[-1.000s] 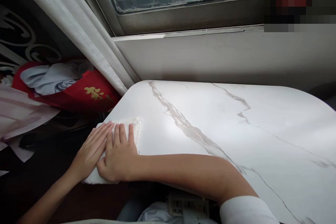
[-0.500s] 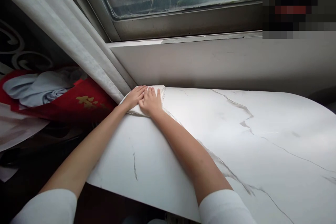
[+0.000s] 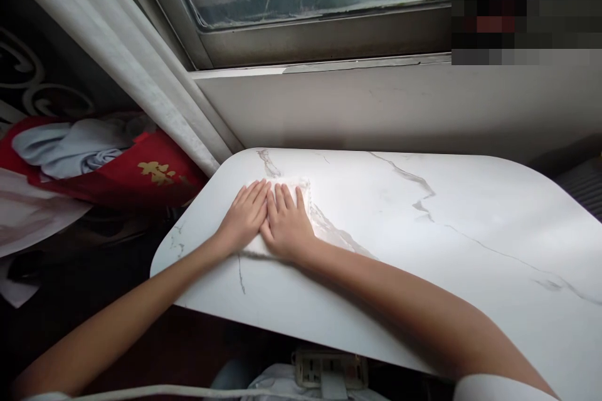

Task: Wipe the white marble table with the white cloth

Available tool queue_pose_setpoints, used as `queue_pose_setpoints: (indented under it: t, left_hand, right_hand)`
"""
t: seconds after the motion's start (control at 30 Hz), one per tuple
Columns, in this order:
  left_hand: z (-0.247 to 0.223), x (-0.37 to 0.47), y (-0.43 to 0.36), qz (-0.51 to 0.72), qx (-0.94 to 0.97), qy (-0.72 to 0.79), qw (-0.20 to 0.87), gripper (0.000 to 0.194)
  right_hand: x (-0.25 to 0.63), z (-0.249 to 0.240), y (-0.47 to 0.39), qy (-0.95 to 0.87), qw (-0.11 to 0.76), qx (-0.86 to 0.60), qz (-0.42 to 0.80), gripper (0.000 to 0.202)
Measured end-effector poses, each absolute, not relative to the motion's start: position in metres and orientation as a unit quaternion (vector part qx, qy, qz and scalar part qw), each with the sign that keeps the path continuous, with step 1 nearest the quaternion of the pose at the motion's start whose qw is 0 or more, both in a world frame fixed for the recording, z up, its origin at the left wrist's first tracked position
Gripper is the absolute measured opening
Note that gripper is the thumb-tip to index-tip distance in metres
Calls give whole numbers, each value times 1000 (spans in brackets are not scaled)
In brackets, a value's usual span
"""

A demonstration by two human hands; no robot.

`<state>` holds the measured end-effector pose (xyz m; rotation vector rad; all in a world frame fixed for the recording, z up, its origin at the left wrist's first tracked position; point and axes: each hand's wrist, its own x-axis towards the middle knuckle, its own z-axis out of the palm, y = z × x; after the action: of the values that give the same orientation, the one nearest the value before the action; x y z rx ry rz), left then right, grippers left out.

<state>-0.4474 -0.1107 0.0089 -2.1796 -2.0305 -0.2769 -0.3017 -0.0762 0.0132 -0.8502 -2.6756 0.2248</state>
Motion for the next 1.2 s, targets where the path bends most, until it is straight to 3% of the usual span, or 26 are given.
queue_pose_setpoints:
  t: [0.17, 0.3, 0.57, 0.8, 1.2]
  left_hand:
    - [12, -386, -204, -118, -743, -654, 84, 58]
    - [11, -368, -219, -129, -754, -640, 73, 64]
    - [11, -399, -79, -81, -742, -665, 32, 51]
    - [16, -401, 36, -64, -717, -694, 27, 51]
    - [13, -382, 12, -84, -719, -690, 33, 51]
  right_hand:
    - [-232, 21, -150, -963, 139, -208, 105, 63]
    - [-209, 26, -164, -964, 106, -212, 124, 64]
    - [-265, 21, -49, -911, 87, -385, 117, 62]
    - [-277, 15, 59, -900, 113, -414, 73, 59]
    - [-256, 13, 34, -900, 117, -417, 34, 59]
